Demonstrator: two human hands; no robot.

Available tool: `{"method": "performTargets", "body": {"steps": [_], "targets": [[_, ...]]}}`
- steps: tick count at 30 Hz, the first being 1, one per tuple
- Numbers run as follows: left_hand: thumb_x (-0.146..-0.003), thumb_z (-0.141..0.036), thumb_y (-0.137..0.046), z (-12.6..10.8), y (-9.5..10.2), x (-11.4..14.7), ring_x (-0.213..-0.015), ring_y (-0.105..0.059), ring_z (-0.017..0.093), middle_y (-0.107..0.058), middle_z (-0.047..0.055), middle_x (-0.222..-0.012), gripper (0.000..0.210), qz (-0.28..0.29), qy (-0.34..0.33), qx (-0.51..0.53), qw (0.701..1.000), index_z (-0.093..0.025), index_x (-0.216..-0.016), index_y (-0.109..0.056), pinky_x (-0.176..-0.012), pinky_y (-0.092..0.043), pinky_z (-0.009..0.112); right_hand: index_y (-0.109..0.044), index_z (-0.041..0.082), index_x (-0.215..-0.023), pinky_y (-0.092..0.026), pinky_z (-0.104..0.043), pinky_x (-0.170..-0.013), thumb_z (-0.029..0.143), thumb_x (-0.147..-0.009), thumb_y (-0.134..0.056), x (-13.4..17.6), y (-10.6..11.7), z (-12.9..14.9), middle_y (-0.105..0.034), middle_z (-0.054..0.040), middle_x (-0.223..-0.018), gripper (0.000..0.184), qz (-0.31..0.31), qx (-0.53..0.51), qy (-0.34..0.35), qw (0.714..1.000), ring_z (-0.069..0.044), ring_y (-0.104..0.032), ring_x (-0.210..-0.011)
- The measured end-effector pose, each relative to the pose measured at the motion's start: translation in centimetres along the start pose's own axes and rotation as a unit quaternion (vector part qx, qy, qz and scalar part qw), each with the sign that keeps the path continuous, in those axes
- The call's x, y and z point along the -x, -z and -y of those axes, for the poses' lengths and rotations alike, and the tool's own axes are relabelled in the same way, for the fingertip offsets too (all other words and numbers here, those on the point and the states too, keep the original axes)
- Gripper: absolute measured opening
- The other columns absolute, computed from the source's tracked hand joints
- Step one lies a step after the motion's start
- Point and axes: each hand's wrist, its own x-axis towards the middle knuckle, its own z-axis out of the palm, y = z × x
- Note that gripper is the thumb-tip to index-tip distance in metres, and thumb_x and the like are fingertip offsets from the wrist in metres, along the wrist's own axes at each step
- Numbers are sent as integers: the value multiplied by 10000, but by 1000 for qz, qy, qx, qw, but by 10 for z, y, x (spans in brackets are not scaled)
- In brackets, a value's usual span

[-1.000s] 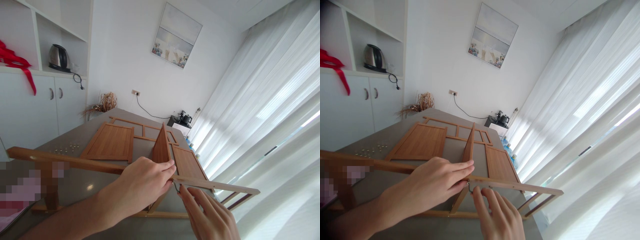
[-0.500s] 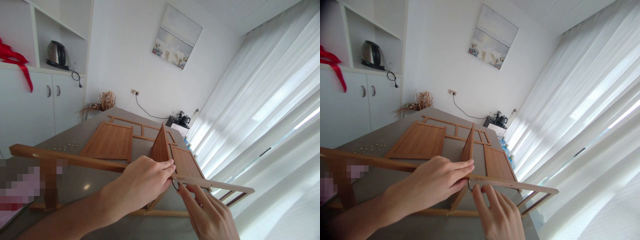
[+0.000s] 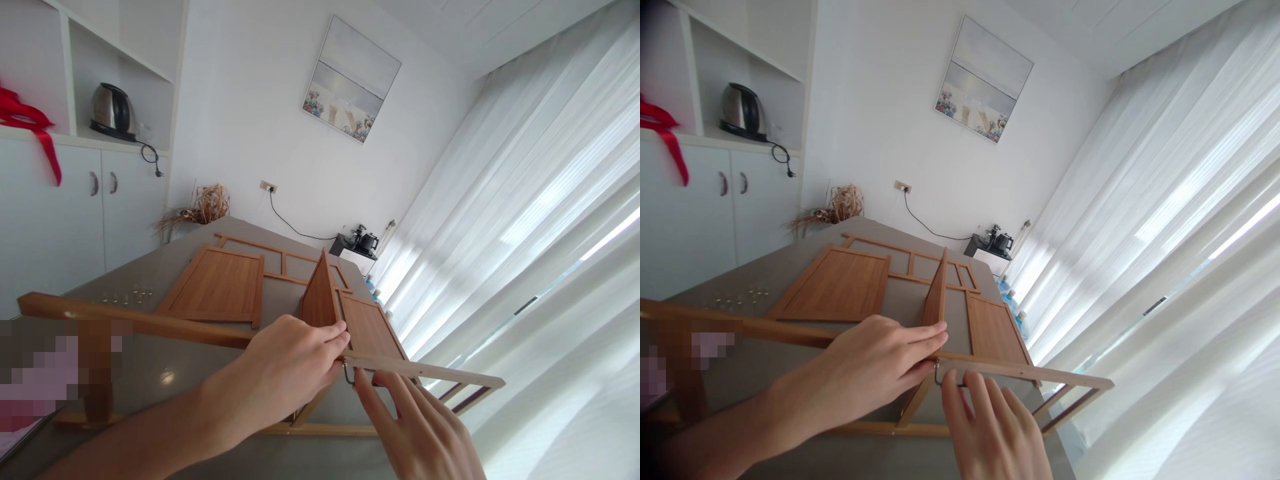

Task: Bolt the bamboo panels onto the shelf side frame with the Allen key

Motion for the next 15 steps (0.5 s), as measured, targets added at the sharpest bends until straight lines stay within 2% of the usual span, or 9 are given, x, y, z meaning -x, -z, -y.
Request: {"method": "performTargets", "body": {"steps": [5,9,12,15], "targets": [[-989,-215,-546,0,1,0,-892,-765,184,-662,-3,-1356,299,-2,0,-3,1000,-154,-1259,-659,-652,-620,334,-671,158,-1010,-455,-258,-502,96,-1007,-252,-10,4,-2,-659,-60,-785,424,-49,-33,-26,998,-143,-622,-565],[-991,-228,-546,0,0,0,-875,-766,187,-667,-15,-1350,287,-2,-1,-4,1000,-162,-1245,-662,-647,-622,354,-666,166,-1011,-457,-255,-505,79,-1006,-249,-12,4,-3,-652,-53,-790,426,-43,-29,-27,998,-146,-629,-586],[-1012,-223,-504,0,0,0,-882,-766,184,-679,-1,-1335,291,3,2,2,1000,-158,-1251,-656,-654,-620,341,-663,170,-967,-429,-253,-482,75,-1000,-262,-15,6,-2,-630,-52,-768,414,-63,-27,-36,997,-145,-602,-566],[-1018,-221,-488,0,1,0,-893,-764,186,-679,4,-1336,292,9,5,7,1000,-163,-1251,-653,-663,-619,340,-665,154,-966,-434,-234,-475,72,-991,-302,-19,10,-2,-606,-47,-750,373,-37,-42,-21,998,-130,-562,-542]]}}
